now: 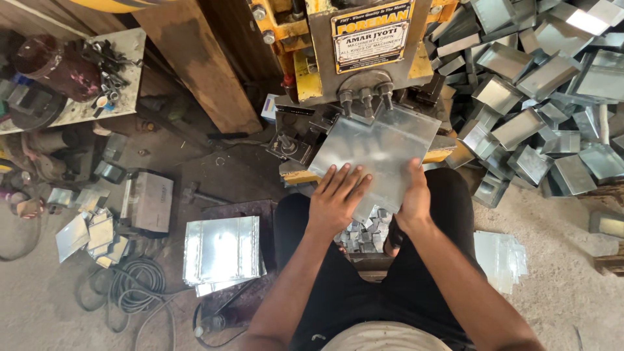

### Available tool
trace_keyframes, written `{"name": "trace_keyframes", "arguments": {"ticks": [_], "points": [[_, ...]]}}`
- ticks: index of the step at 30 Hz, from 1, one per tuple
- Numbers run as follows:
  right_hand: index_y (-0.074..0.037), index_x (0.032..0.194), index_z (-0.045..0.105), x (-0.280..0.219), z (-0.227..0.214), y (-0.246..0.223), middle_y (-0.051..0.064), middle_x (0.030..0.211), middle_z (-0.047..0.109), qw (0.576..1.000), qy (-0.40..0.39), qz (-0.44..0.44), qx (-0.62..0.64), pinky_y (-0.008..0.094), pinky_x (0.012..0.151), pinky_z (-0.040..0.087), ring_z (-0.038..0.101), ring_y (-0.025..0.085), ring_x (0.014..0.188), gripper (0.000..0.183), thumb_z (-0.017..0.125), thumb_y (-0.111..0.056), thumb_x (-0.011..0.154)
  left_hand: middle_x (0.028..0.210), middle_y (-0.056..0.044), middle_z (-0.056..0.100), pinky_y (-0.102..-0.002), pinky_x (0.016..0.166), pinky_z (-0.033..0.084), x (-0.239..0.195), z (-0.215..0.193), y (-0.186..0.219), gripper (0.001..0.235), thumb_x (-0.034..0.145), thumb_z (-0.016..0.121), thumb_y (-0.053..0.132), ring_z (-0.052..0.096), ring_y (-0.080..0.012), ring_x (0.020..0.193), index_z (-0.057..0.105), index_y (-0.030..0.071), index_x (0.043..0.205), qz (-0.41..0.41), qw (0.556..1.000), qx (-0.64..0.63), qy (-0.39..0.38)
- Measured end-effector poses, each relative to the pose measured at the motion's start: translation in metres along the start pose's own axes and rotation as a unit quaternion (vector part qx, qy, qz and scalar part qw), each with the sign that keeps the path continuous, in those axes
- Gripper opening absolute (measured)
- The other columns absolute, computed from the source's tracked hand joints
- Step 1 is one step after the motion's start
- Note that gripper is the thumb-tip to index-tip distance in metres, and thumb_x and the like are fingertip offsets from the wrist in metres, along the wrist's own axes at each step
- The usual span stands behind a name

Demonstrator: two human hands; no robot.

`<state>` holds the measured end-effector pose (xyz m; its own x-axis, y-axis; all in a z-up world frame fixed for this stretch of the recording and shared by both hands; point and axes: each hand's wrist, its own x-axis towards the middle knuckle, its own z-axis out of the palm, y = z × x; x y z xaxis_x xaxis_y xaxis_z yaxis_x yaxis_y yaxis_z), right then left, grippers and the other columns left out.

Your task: The person places flat metal sheets into a punch press one at a time, operates the press to shape them, and sets the formed pieces aside.

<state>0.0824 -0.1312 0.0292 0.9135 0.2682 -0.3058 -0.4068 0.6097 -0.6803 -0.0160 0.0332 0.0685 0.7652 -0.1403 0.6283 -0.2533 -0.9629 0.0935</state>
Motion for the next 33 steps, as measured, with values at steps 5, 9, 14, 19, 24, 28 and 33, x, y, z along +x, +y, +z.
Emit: {"name": "trace_keyframes", "arguments": {"ticks": [5, 9, 14, 19, 24, 28, 33], "points": [[-0.005, 0.142, 0.05, -0.029, -0.027, 0.002, 0.015, 0.137, 0.06, 0.997, -0.027, 0.069, 0.017, 0.047, 0.105, 0.048, 0.061, 0.031, 0.123, 0.062, 0.041, -0.052, 0.102, 0.131, -0.003, 0.071, -0.042, 0.113, 0.05, -0.047, -0.015, 0.02, 0.033, 0.096, 0.065, 0.016, 0.066, -0.0248, 0.126, 0.072, 0.013, 0.129, -0.057, 0.992, -0.081, 0.077], [-0.011, 0.143, 0.045, -0.064, -0.054, 0.038, 0.011, 0.137, 0.062, 0.978, -0.086, 0.106, -0.16, 0.044, 0.099, 0.047, 0.06, 0.025, 0.122, 0.055, 0.056, -0.034, 0.094, 0.128, -0.007, 0.069, -0.041, 0.105, 0.051, -0.118, 0.029, 0.042, 0.038, 0.096, 0.069, 0.02, 0.064, -0.024, 0.12, 0.064, 0.007, 0.131, -0.441, 0.772, -0.444, 0.106], [0.002, 0.137, 0.05, -0.091, -0.043, 0.039, 0.017, 0.119, 0.063, 0.981, -0.053, 0.034, -0.181, 0.046, 0.081, 0.05, 0.062, 0.029, 0.103, 0.044, 0.062, -0.018, 0.1, 0.14, -0.01, 0.059, -0.039, 0.107, 0.048, -0.145, 0.063, 0.047, 0.062, 0.091, 0.072, 0.02, 0.059, -0.0222, 0.128, 0.046, 0.003, 0.145, -0.596, 0.375, -0.701, 0.112], [-0.005, 0.134, 0.053, -0.07, -0.007, 0.005, 0.011, 0.118, 0.066, 0.989, 0.021, 0.086, -0.121, 0.043, 0.086, 0.052, 0.065, 0.025, 0.107, 0.042, 0.058, -0.017, 0.094, 0.134, -0.013, 0.061, -0.04, 0.102, 0.049, -0.101, 0.058, 0.04, 0.064, 0.087, 0.076, 0.014, 0.06, -0.0255, 0.123, 0.049, -0.001, 0.143, -0.561, 0.435, -0.699, 0.09], [0.002, 0.132, 0.054, -0.021, 0.02, -0.009, 0.012, 0.119, 0.065, 0.997, -0.001, 0.034, -0.069, 0.042, 0.097, 0.052, 0.064, 0.025, 0.113, 0.039, 0.06, -0.016, 0.097, 0.129, -0.011, 0.066, -0.038, 0.1, 0.048, -0.034, 0.082, 0.017, 0.06, 0.085, 0.078, 0.016, 0.063, -0.024, 0.116, 0.057, -0.004, 0.138, -0.571, 0.49, -0.628, 0.197], [-0.002, 0.128, 0.056, -0.019, 0.017, -0.008, 0.009, 0.119, 0.067, 0.996, 0.006, 0.036, -0.082, 0.038, 0.095, 0.053, 0.065, 0.022, 0.111, 0.037, 0.059, -0.016, 0.094, 0.125, -0.006, 0.065, -0.038, 0.099, 0.05, -0.03, 0.092, 0.018, 0.061, 0.08, 0.078, 0.013, 0.064, -0.0205, 0.113, 0.054, 0.005, 0.136, -0.569, 0.43, -0.663, 0.229], [0.001, 0.124, 0.057, -0.017, 0.012, -0.002, 0.009, 0.111, 0.066, 0.997, 0.014, 0.024, -0.068, 0.039, 0.089, 0.055, 0.066, 0.023, 0.103, 0.03, 0.063, -0.015, 0.099, 0.12, -0.01, 0.066, -0.04, 0.094, 0.052, -0.043, 0.104, 0.019, 0.054, 0.083, 0.078, 0.012, 0.064, -0.024, 0.107, 0.058, -0.001, 0.131, -0.573, 0.412, -0.665, 0.244]]}}
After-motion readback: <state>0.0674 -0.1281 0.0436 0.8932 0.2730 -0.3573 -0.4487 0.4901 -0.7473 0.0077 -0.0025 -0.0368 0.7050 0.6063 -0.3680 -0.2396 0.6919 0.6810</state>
